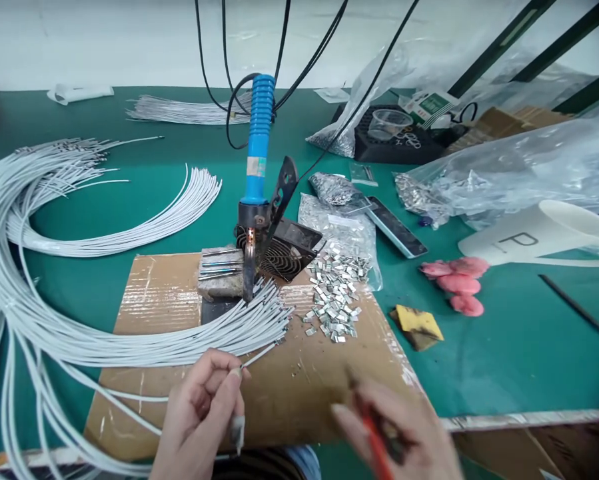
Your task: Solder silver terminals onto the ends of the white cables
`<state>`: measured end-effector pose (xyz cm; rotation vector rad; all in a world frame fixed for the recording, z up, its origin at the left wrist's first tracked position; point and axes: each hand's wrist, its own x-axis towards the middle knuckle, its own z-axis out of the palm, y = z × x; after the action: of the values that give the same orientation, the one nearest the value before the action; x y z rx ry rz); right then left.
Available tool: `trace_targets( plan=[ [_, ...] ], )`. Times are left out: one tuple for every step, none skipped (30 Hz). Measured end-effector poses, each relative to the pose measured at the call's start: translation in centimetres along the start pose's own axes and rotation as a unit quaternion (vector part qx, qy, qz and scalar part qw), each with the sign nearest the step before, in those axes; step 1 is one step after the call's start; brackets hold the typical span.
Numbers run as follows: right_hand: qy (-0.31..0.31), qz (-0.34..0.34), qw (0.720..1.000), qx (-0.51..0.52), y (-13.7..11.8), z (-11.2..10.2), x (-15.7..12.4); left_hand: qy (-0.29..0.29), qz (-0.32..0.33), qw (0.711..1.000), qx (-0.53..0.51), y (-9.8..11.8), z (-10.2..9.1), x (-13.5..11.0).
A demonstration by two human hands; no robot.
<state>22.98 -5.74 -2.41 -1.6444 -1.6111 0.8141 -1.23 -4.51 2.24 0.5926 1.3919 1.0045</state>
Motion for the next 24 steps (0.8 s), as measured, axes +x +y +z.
trace_targets(
  plan=[
    [-0.056,-0.054,0.997,-0.012,-1.6,1.8,0.0,-0.007,-0.005,1.000,-0.008,0.0,0.0,0.0],
    [-0.074,-0.100,0.992,-0.024,-2.8,3.3,0.1,-0.015,-0.010,1.000,-0.019,0.0,-0.1,-0.1],
    [-0.092,-0.127,0.987,-0.025,-3.7,4.4,0.3,-0.023,-0.015,0.999,-0.030,0.0,-0.2,-0.1],
    [-0.099,-0.142,0.985,-0.025,-4.3,5.2,0.6,-0.030,-0.018,0.999,-0.040,0.0,-0.3,-0.1],
    [-0.102,-0.147,0.984,-0.023,-4.6,5.7,0.8,-0.035,-0.019,0.998,-0.048,0.0,-0.4,-0.2],
    [-0.105,-0.148,0.983,-0.020,-4.8,6.0,1.1,-0.038,-0.019,0.998,-0.053,-0.1,-0.5,-0.2],
    [-0.110,-0.147,0.983,-0.019,-4.9,6.1,1.2,-0.039,-0.018,0.998,-0.055,-0.1,-0.5,-0.2],
    [-0.118,-0.145,0.982,-0.019,-4.9,6.1,1.4,-0.038,-0.018,0.998,-0.052,-0.1,-0.6,-0.3],
    [-0.123,-0.143,0.982,-0.020,-5.0,6.0,1.4,-0.037,-0.016,0.998,-0.047,-0.1,-0.6,-0.3],
    [-0.127,-0.138,0.982,-0.021,-5.0,6.0,1.4,-0.035,-0.013,0.998,-0.040,-0.1,-0.6,-0.4],
    [-0.133,-0.133,0.982,-0.020,-5.0,5.9,1.4,-0.032,-0.011,0.999,-0.033,-0.1,-0.6,-0.4],
    [-0.136,-0.126,0.982,-0.019,-5.0,5.9,1.4,-0.032,-0.010,0.999,-0.026,-0.1,-0.6,-0.4],
    [-0.137,-0.119,0.983,-0.017,-5.1,5.9,1.3,-0.032,-0.010,0.999,-0.020,-0.1,-0.6,-0.4],
    [-0.139,-0.115,0.983,-0.013,-5.1,5.9,1.3,-0.033,-0.010,0.999,-0.015,-0.1,-0.5,-0.4],
    [-0.143,-0.112,0.983,-0.011,-5.1,5.9,1.3,-0.033,-0.009,0.999,-0.011,0.0,-0.5,-0.4],
    [-0.147,-0.110,0.983,-0.007,-5.1,6.0,1.3,-0.031,-0.005,0.999,-0.007,0.0,-0.4,-0.4],
    [-0.150,-0.109,0.983,-0.004,-5.2,6.0,1.3,-0.027,0.000,1.000,-0.002,0.1,-0.4,-0.5],
    [-0.153,-0.107,0.982,-0.002,-5.2,6.0,1.3,-0.022,0.005,1.000,0.003,0.1,-0.3,-0.5],
    [-0.156,-0.106,0.982,0.000,-5.3,6.0,1.3,-0.015,0.011,1.000,0.010,0.1,-0.3,-0.5],
    [-0.158,-0.103,0.982,0.002,-5.4,6.0,1.4,-0.008,0.016,1.000,0.016,0.0,-0.2,-0.6],
    [-0.158,-0.097,0.983,0.005,-5.4,5.9,1.4,0.000,0.024,0.999,0.023,-0.1,-0.1,-0.7],
    [-0.159,-0.089,0.983,0.008,-5.5,5.9,1.4,0.007,0.034,0.999,0.034,-0.2,-0.1,-0.8],
    [-0.161,-0.080,0.984,0.012,-5.6,5.9,1.4,0.013,0.049,0.998,0.048,-0.3,0.0,-0.9],
    [-0.163,-0.072,0.984,0.017,-5.6,5.8,1.4,0.017,0.068,0.995,0.064,-0.5,0.0,-1.0]
  ],
)
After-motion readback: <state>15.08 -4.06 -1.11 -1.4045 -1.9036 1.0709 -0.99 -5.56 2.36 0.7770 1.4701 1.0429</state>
